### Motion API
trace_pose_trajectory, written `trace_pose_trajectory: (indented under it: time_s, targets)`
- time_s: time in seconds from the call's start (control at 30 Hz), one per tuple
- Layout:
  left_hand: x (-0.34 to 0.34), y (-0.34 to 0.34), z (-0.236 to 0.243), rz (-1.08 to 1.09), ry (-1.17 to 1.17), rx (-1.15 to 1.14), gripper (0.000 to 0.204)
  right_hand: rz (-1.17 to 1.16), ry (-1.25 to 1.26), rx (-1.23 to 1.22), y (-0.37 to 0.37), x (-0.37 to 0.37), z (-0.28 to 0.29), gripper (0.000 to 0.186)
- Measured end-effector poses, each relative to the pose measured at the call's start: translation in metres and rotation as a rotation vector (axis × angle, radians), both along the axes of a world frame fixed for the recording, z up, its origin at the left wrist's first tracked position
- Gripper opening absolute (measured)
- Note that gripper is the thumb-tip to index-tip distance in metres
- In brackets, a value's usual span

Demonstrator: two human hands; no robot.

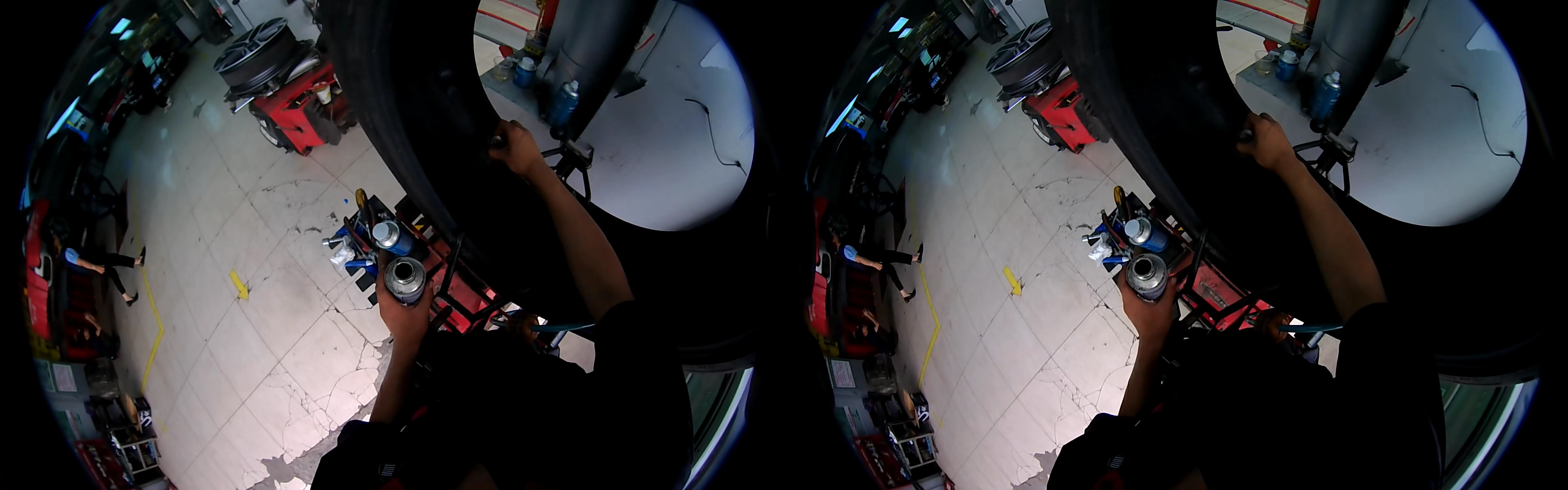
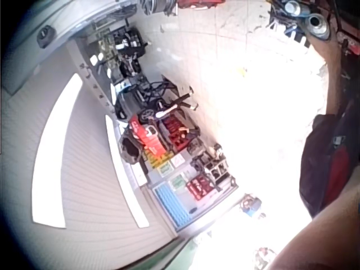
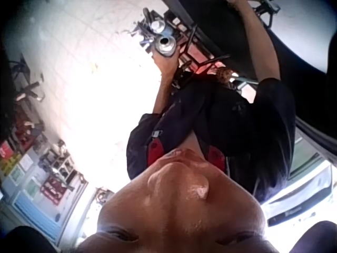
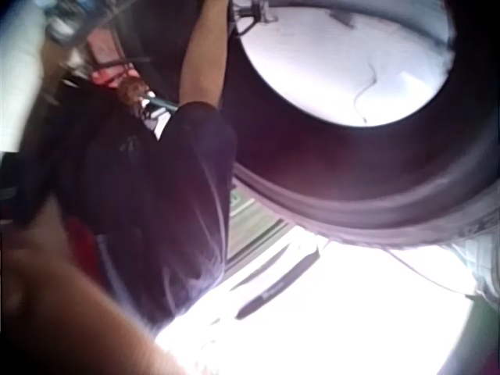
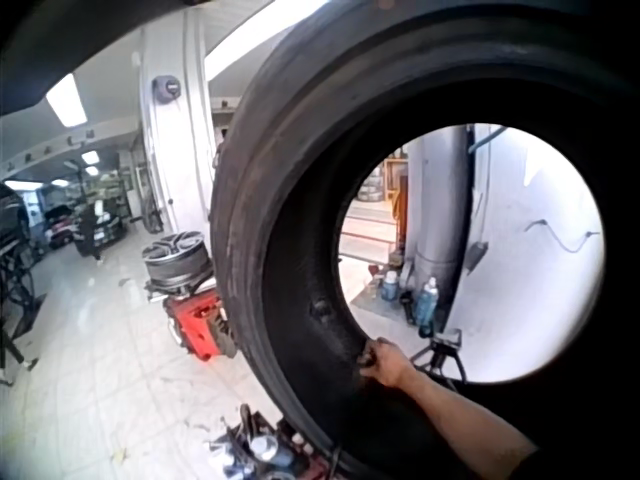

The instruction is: The person uses a pneumatic tool to grind the inner surface of a tire mounted on a tire changer. They then spray a liquid from a can onto the treated area and apply a sealant using a small brush, focusing on a specific spot inside the tire.

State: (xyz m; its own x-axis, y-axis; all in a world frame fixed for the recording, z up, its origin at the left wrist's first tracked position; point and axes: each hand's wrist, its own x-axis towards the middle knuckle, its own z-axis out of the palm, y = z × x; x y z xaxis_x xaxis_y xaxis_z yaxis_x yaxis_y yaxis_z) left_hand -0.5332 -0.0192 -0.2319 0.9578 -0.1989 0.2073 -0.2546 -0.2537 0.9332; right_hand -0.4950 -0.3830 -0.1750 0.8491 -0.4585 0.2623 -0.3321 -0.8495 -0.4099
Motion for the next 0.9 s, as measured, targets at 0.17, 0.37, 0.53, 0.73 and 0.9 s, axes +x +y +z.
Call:
trace_pose_trajectory:
  time_s: [0.17, 0.37, 0.53, 0.73, 0.9]
  targets:
    - [0.002, 0.002, -0.004, 0.004, -0.016, 0.008, 0.077, 0.097, 0.06, 0.121, 0.005, 0.002, 0.002, 0.034]
    - [0.004, 0.005, -0.005, 0.004, -0.013, -0.006, 0.078, 0.011, 0.039, 0.035, 0.005, 0.0, 0.001, 0.036]
    - [0.004, 0.005, -0.004, -0.01, 0.028, -0.017, 0.078, 0.048, 0.015, 0.009, 0.013, 0.004, 0.003, 0.042]
    - [0.005, 0.001, -0.005, -0.019, -0.037, -0.041, 0.08, 0.049, 0.187, -0.011, 0.012, 0.0, 0.002, 0.04]
    - [0.001, 0.0, -0.004, -0.006, 0.023, -0.017, 0.08, 0.09, 0.052, 0.034, 0.01, 0.008, 0.003, 0.04]
